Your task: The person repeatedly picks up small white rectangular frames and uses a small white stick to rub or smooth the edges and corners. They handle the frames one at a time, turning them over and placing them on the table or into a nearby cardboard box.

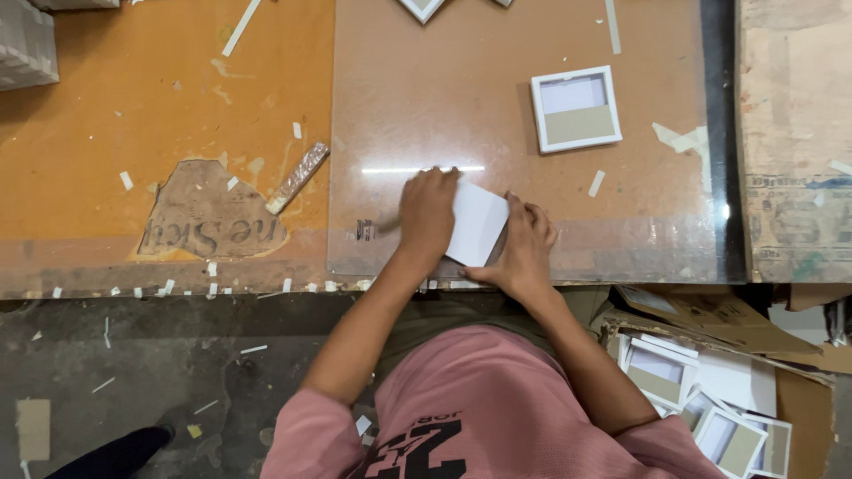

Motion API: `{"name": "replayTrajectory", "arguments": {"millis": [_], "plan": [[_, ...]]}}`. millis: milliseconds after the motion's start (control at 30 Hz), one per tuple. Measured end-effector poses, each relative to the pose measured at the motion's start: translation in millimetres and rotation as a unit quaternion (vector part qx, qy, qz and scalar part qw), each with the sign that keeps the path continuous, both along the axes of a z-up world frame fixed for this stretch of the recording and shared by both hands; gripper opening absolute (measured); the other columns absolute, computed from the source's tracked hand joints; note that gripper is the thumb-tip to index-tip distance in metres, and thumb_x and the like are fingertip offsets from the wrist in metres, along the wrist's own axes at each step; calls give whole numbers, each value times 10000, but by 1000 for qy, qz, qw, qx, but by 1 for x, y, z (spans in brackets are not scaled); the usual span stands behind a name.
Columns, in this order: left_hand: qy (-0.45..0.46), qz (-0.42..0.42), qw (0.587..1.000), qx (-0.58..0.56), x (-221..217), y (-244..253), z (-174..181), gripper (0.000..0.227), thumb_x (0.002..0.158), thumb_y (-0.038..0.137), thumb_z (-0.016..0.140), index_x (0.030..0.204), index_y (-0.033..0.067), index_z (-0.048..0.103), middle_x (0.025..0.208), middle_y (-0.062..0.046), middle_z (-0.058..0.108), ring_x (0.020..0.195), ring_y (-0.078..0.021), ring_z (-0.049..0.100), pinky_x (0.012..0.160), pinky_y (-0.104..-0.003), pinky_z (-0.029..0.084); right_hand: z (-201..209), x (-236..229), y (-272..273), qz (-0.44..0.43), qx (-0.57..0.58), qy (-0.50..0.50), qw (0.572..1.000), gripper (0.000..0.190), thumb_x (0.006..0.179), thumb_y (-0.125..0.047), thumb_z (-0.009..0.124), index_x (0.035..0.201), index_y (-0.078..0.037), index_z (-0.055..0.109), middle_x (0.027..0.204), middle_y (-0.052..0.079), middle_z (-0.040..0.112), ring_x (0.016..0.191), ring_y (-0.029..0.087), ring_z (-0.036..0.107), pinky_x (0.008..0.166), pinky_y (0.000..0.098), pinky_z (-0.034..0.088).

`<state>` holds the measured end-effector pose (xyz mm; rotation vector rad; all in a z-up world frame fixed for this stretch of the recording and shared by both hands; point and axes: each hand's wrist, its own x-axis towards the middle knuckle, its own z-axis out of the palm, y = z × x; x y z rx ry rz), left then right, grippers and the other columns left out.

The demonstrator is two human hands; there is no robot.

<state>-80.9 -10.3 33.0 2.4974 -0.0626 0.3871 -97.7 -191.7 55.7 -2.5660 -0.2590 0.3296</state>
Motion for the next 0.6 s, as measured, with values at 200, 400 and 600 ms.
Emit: {"name": "replayTrajectory", "arguments": {"millis": [200, 400, 600], "plan": [[-13, -164, 986, 26, -32, -29, -9, 301, 845, 76, 635, 1136, 9, 671, 948, -116, 594, 932, -305, 587, 823, -432, 473, -26, -5, -2, -25, 47, -38, 998, 1351, 429, -449, 978, 1527, -5, 328, 1474, 236, 476, 1407, 444, 342, 1160, 577, 192], [78, -118, 984, -111, -61, -17, 7, 344, 776, -41, 566, 1049, 16, 767, 864, -161, 619, 875, -355, 597, 787, -448, 485, -24, 1, -7, 0, 41, -46, 998, 1349, 435, -429, 964, 1541, -17, 311, 1465, 246, 465, 1423, 443, 334, 1162, 590, 173], [-68, -75, 994, -38, 9, -29, -23, 208, 839, 30, 597, 1005, -2, 718, 969, -141, 656, 926, -341, 606, 826, -453, 481, -29, -5, -7, 4, 65, -79, 995, 1483, 380, -440, 980, 1548, 52, 208, 1517, 304, 377, 1415, 499, 269, 1097, 645, 166]]}}
